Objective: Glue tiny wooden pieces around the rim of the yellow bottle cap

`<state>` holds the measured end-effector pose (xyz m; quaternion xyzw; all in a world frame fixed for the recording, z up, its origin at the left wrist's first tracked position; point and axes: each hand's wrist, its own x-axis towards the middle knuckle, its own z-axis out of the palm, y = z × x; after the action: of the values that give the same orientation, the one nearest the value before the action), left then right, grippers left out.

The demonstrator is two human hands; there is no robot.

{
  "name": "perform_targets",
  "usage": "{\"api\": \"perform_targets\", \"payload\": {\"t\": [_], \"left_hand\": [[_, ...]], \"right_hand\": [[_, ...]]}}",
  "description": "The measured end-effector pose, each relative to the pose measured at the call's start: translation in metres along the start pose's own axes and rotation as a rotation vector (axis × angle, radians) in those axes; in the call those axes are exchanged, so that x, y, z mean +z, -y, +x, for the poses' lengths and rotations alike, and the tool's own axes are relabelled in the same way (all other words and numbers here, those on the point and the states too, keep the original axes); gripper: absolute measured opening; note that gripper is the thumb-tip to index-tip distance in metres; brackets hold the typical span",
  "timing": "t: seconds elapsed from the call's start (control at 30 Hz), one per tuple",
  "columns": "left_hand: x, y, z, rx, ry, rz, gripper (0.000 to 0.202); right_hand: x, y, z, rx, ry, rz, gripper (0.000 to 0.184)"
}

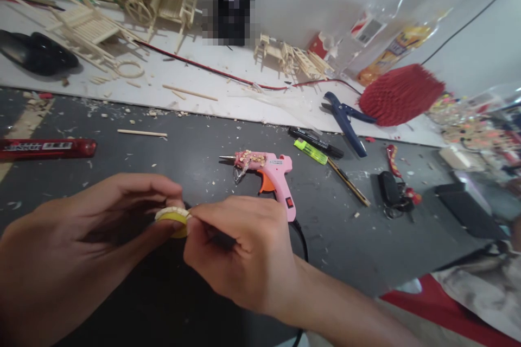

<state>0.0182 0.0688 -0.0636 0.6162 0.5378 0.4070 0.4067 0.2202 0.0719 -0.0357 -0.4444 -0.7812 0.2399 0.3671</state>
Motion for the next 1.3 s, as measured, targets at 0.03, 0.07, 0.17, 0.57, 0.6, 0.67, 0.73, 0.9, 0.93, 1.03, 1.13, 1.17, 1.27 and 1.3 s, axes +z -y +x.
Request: {"api": "perform_targets", "payload": {"t": [0.03,0.07,0.17,0.57,0.6,0.67,0.73,0.9,0.93,1.03,1.13,1.17,1.27,1.3], "left_hand": [[0.0003,-0.0002,0.0001,-0.001,-0.001,-0.002,0.021],[0.0005,-0.0005,0.0004,-0.006,0.001,-0.003,0.021],[0.0011,-0.0016,0.0019,-0.019,0.008,-0.015,0.02],[-0.0009,0.0019,0.0009,0.004,0.018,-0.021,0.02],[-0.0013,0.0023,0.0004,-0.003,0.016,-0.031,0.019],[-0.0023,0.0035,-0.0008,-0.025,0.013,-0.055,0.019],[-0.0036,0.0051,-0.0018,-0.059,0.019,-0.079,0.022],[-0.0056,0.0062,0.0023,-0.065,0.054,-0.106,0.021],[-0.0054,0.0056,0.0034,-0.063,0.053,-0.107,0.02],[-0.0042,0.0034,0.0037,-0.069,0.058,-0.085,0.018],[-0.0031,0.0019,-0.0003,-0.038,0.042,-0.026,0.019],[-0.0028,0.0014,-0.0016,-0.037,0.034,-0.004,0.019],[-0.0015,-0.0008,-0.0021,-0.089,0.016,0.029,0.028],[-0.0008,-0.0018,-0.001,-0.111,0.017,0.028,0.032]], "right_hand": [[0.0003,-0.0003,0.0,0.002,-0.003,0.001,0.033],[0.0005,-0.0006,0.0001,0.003,-0.006,0.005,0.033],[0.0009,-0.0011,0.0006,0.011,-0.013,0.015,0.031],[0.0012,0.0016,0.0032,0.027,-0.072,-0.025,0.026],[0.0009,0.0017,0.0039,0.039,-0.066,-0.017,0.027],[-0.0004,0.0013,0.0053,0.063,-0.037,0.033,0.026],[-0.0021,0.0001,0.0063,0.07,0.002,0.098,0.024],[-0.0056,-0.003,0.0084,0.032,0.036,0.099,0.018],[-0.0061,-0.003,0.0087,0.025,0.048,0.09,0.019],[-0.0068,-0.002,0.0085,-0.002,0.071,0.057,0.024],[-0.0054,-0.0012,0.0065,-0.015,0.058,0.041,0.025],[-0.0045,-0.0013,0.0056,-0.019,0.039,0.041,0.024],[-0.0014,-0.0019,0.0035,-0.041,-0.031,0.042,0.024],[-0.0006,-0.0019,0.0032,-0.048,-0.05,0.043,0.023]]}}
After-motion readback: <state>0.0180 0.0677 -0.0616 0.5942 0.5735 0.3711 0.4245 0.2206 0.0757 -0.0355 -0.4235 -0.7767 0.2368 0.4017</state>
